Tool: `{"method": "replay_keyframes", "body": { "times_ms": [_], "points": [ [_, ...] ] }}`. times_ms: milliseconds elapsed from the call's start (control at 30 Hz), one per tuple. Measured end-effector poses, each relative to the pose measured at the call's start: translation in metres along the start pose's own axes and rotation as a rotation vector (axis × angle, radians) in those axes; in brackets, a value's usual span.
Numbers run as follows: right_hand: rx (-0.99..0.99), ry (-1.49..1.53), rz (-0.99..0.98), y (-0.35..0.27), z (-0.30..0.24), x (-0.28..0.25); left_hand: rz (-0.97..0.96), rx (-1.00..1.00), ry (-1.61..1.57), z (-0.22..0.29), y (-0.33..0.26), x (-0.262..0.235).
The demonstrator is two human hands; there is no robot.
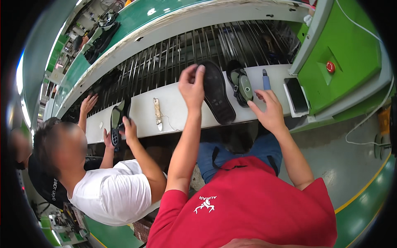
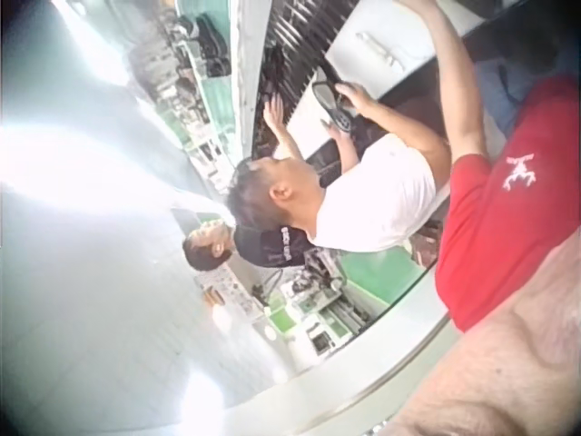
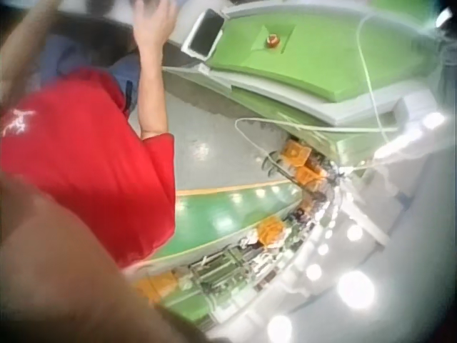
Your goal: The person assembles black shoes by attaching soles to uppers at a factory workstation. They repeatedly pick up a sole and an upper, align and press them together, then place the assembled shoe onto a conveyor belt. The process is repeated for multiple pairs.
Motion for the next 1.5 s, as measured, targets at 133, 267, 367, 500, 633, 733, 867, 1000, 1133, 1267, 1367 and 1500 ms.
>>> {"method": "replay_keyframes", "body": {
  "times_ms": [133, 267, 367, 500, 633, 733, 867, 1000, 1133, 1267, 1367, 1500],
  "points": [
    [-0.092, 0.252, 0.184, 0.021, -0.041, -0.009, 0.041, 0.299, -0.123, 0.102, 0.0, -0.031],
    [-0.375, 0.373, 0.262, 0.049, -0.094, 0.001, 0.009, 0.519, 0.198, 0.115, -0.036, -0.028],
    [-0.296, 0.473, -0.005, 0.043, -0.081, 0.051, -0.048, 0.284, 0.084, 0.074, -0.073, -0.024],
    [-0.291, 0.511, -0.008, 0.003, -0.067, 0.07, 0.009, 0.112, 0.102, 0.066, -0.128, -0.044],
    [-0.181, 0.357, -0.084, -0.028, -0.044, 0.089, -0.136, -0.234, -0.093, 0.011, -0.167, -0.048],
    [-0.222, 0.396, -0.086, -0.022, -0.058, 0.076, -0.127, -0.184, 0.003, 0.03, -0.159, -0.057],
    [-0.325, 0.496, 0.004, 0.013, -0.096, 0.036, -0.096, 0.09, 0.015, 0.094, -0.115, -0.059],
    [-0.233, 0.652, 0.118, 0.025, -0.105, 0.01, -0.19, 0.086, 0.006, 0.122, -0.093, -0.05],
    [-0.099, 0.705, 0.118, 0.018, -0.096, 0.005, -0.239, -0.007, 0.018, 0.119, -0.099, -0.045],
    [-0.109, 0.642, 0.112, 0.012, -0.096, 0.002, -0.155, 0.098, -0.022, 0.115, -0.105, -0.042],
    [-0.136, 0.629, 0.12, 0.012, -0.097, 0.002, -0.122, 0.148, 0.05, 0.118, -0.108, -0.042],
    [-0.106, 0.644, 0.067, 0.013, -0.094, 0.004, -0.09, 0.09, 0.087, 0.12, -0.109, -0.041]
  ]
}}
Point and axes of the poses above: each hand's wrist, its own y-axis towards the middle knuckle, its own x-axis out of the palm, z = x × y, the point moved 9 cm from there along y, towards the middle knuckle, and after that the axes turned 12 degrees about y, right-handed, at the moved point
